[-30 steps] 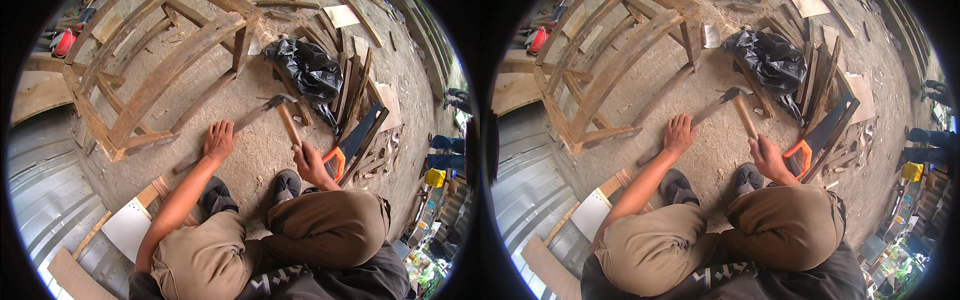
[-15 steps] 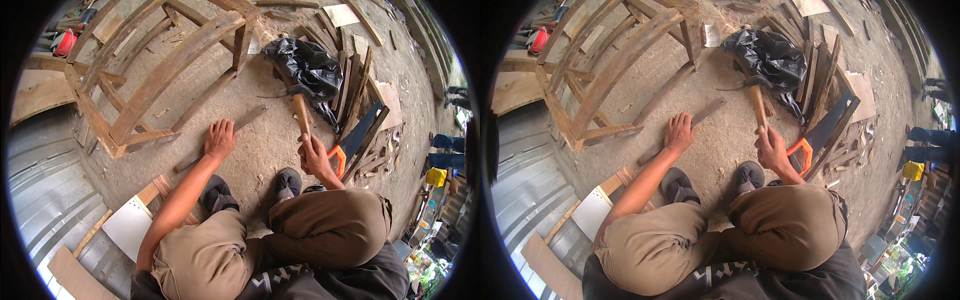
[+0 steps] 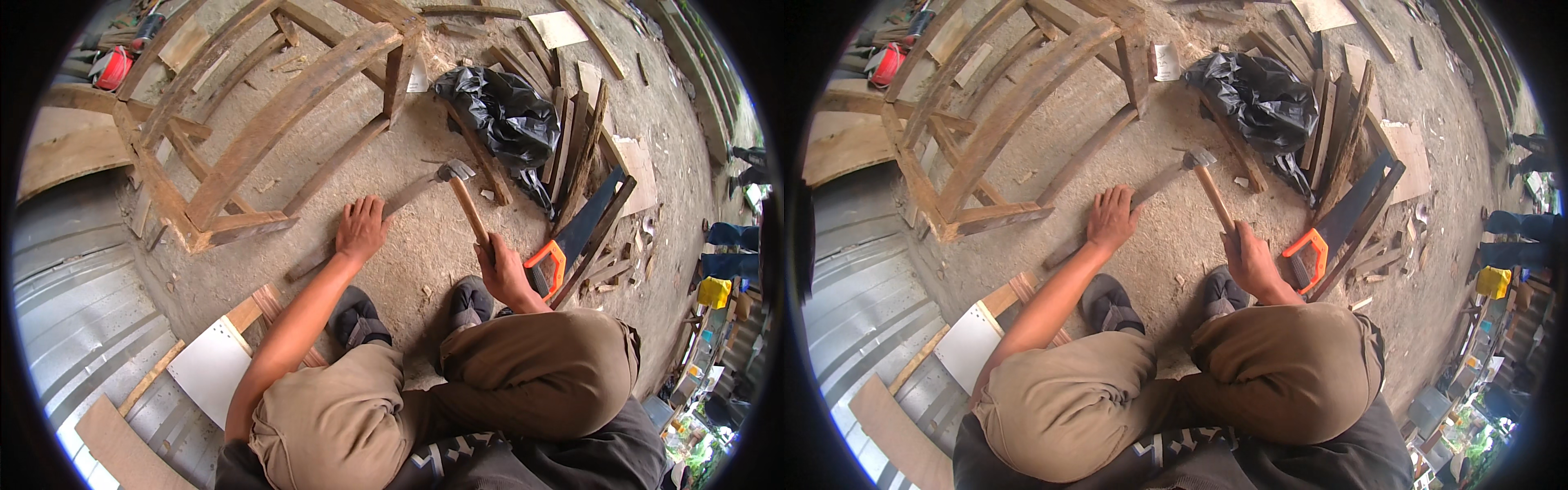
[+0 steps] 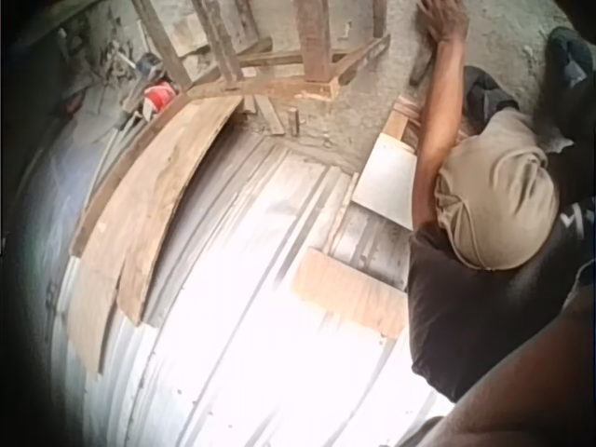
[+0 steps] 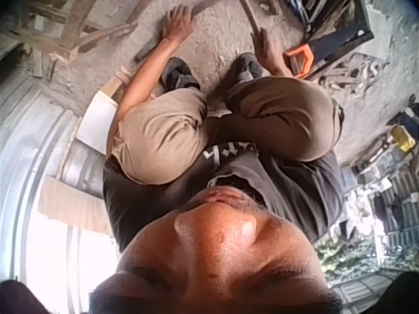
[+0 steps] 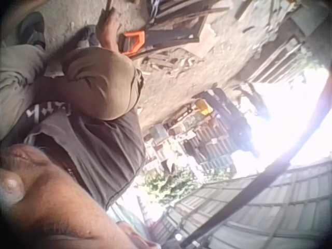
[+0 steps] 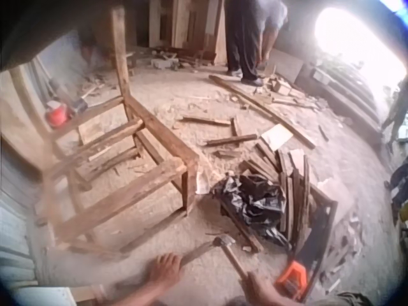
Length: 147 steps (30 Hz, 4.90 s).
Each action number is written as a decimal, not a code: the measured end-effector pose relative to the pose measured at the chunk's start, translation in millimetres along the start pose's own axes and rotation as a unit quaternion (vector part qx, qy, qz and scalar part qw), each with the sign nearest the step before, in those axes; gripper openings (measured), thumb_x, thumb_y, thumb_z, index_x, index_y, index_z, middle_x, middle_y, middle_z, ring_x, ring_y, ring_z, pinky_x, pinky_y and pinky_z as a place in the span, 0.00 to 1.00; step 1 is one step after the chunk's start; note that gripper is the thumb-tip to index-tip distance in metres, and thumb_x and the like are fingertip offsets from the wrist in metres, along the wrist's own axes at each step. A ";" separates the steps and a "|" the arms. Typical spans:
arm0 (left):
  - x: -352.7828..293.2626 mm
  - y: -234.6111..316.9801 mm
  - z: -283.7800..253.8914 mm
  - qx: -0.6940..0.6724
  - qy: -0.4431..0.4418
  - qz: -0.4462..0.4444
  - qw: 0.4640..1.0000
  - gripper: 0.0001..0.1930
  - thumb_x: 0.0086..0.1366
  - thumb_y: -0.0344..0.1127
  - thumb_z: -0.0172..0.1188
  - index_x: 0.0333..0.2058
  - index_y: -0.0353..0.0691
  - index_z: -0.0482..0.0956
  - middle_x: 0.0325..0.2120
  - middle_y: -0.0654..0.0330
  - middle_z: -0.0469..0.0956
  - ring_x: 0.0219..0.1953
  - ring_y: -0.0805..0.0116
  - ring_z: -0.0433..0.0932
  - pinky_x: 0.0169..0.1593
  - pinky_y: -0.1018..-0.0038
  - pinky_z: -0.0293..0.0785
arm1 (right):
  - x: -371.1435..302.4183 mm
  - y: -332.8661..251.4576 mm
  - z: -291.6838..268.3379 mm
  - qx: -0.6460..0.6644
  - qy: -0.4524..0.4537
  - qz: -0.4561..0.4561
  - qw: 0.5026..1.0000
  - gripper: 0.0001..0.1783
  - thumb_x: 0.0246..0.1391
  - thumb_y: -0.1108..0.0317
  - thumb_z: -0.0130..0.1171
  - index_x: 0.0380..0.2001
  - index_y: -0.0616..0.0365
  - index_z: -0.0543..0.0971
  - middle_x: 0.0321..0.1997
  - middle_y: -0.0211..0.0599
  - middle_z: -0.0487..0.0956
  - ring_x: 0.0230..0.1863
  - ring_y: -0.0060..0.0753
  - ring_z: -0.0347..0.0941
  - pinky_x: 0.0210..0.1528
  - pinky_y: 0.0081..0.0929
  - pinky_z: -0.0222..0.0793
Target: The person assembles a wooden chair frame by fitting a wooden slat into the seat structure, sawing a piece of wood to size, and hammering nails to secure the slat. The person uses a hand saw and hammer to complete the assembly.
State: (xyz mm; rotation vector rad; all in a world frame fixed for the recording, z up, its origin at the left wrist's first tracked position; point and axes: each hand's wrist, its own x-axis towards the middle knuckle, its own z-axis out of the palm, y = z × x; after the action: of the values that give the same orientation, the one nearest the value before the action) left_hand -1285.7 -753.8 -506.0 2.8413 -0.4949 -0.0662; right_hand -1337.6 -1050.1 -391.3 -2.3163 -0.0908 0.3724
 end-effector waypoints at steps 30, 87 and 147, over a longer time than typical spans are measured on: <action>0.6 2.2 -1.5 -0.006 -0.024 -0.009 1.000 0.21 0.71 0.49 0.55 0.52 0.40 0.69 0.48 0.57 0.70 0.52 0.59 0.69 0.57 0.60 0.63 | -5.6 17.3 21.2 0.015 0.081 -0.059 0.995 0.08 0.64 0.73 0.52 0.45 0.61 0.69 0.22 0.52 0.74 0.21 0.57 0.74 0.23 0.46 0.66; 1.3 -0.1 -3.1 -0.007 0.004 -0.004 1.000 0.20 0.69 0.48 0.57 0.51 0.42 0.69 0.48 0.58 0.71 0.52 0.61 0.69 0.55 0.61 0.63 | 10.7 8.0 16.0 0.280 0.129 -0.164 0.937 0.03 0.66 0.72 0.48 0.37 0.60 0.69 0.22 0.25 0.69 0.21 0.16 0.63 0.22 0.22 0.61; 42.8 37.0 -156.8 -0.425 -0.232 0.100 0.869 0.23 0.65 0.53 0.64 0.49 0.41 0.81 0.34 0.56 0.84 0.38 0.63 0.81 0.47 0.65 0.75 | 68.6 -54.7 -82.8 0.494 -0.332 0.213 0.775 0.32 0.69 0.45 0.47 0.46 0.72 0.76 0.34 0.46 0.81 0.33 0.34 0.81 0.36 0.30 0.78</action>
State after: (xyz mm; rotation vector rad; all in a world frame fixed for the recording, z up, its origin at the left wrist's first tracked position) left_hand -1243.8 -763.9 -345.0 1.8769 -0.6449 -0.7442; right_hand -1245.1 -1057.1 -314.2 -1.0512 0.2457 1.1456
